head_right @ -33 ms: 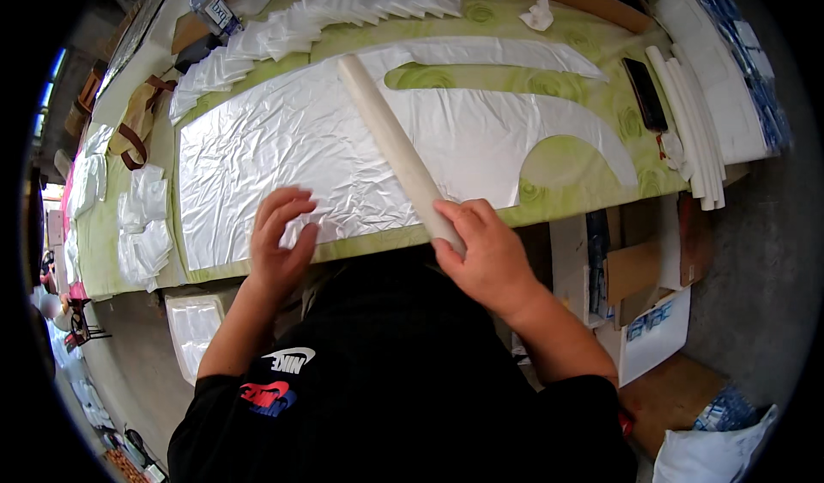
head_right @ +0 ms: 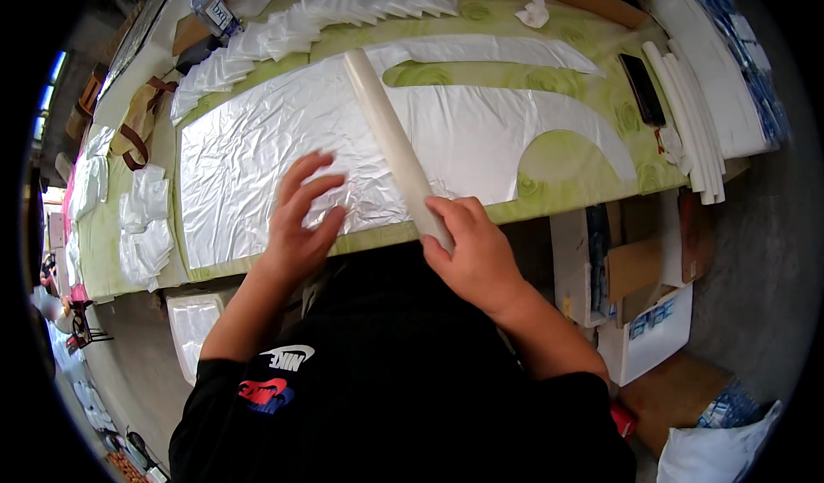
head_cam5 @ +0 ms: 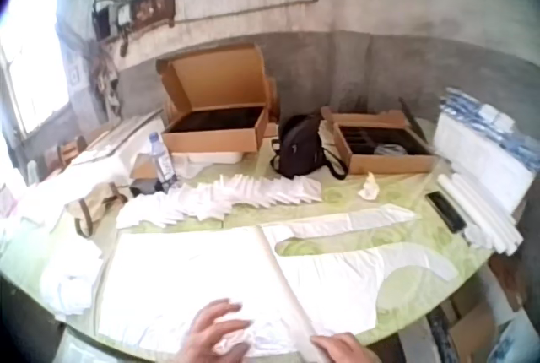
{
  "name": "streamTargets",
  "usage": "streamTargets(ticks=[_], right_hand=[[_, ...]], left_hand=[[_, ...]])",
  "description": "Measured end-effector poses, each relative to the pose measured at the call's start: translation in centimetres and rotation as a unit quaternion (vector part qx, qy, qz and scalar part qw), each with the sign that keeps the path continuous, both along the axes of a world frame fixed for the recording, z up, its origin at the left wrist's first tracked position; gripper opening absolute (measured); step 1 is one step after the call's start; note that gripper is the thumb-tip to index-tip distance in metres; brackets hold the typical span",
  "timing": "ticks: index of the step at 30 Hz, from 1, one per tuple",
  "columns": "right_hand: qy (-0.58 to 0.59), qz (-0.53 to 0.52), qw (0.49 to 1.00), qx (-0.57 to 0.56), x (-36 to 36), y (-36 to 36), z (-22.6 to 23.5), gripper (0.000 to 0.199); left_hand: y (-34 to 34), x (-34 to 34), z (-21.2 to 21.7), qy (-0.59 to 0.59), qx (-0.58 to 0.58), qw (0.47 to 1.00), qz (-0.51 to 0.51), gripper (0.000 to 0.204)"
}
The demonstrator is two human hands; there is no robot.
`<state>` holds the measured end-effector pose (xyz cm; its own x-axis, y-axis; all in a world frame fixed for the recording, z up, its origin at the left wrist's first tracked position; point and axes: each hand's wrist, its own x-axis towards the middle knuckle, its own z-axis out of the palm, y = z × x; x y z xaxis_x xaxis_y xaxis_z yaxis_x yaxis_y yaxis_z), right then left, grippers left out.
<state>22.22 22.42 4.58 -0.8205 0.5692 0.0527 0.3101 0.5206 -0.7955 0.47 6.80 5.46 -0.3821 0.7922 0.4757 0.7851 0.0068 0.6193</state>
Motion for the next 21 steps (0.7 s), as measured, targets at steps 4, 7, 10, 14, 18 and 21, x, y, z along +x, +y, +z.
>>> streamTargets(ticks=[4, 7, 10, 14, 18, 21], right_hand=[[-0.002, 0.032, 0.996, -0.081, -0.3, -1.8, 0.4, 0.046], [0.05, 0.02, 0.995, -0.089, 1.4, -2.6, -1.4, 0.043], [0.113, -0.034, 0.989, -0.087, 2.8, -2.4, -2.9, 0.039], [0.101, -0.107, 0.988, -0.037, 3.7, -0.5, -3.2, 0.034], [0.047, -0.061, 0.997, 0.002, 3.5, 1.7, -4.5, 0.033], [0.021, -0.033, 0.999, -0.037, 3.1, 2.1, -3.8, 0.032]], left_hand=[[6.2, 0.9, -1.6, 0.005, -0.093, 0.984, -0.149, 0.052], [7.0, 1.9, -3.2, 0.118, -0.138, 0.971, -0.154, 0.051], [7.0, 2.1, -3.5, 0.119, -0.125, 0.969, -0.179, 0.049], [7.0, 3.7, -2.3, 0.156, -0.152, 0.971, -0.094, 0.047], [9.7, 4.4, -0.2, 0.104, -0.089, 0.98, -0.146, 0.042], [13.3, 5.3, -0.2, 0.05, -0.185, 0.971, -0.144, 0.044]])
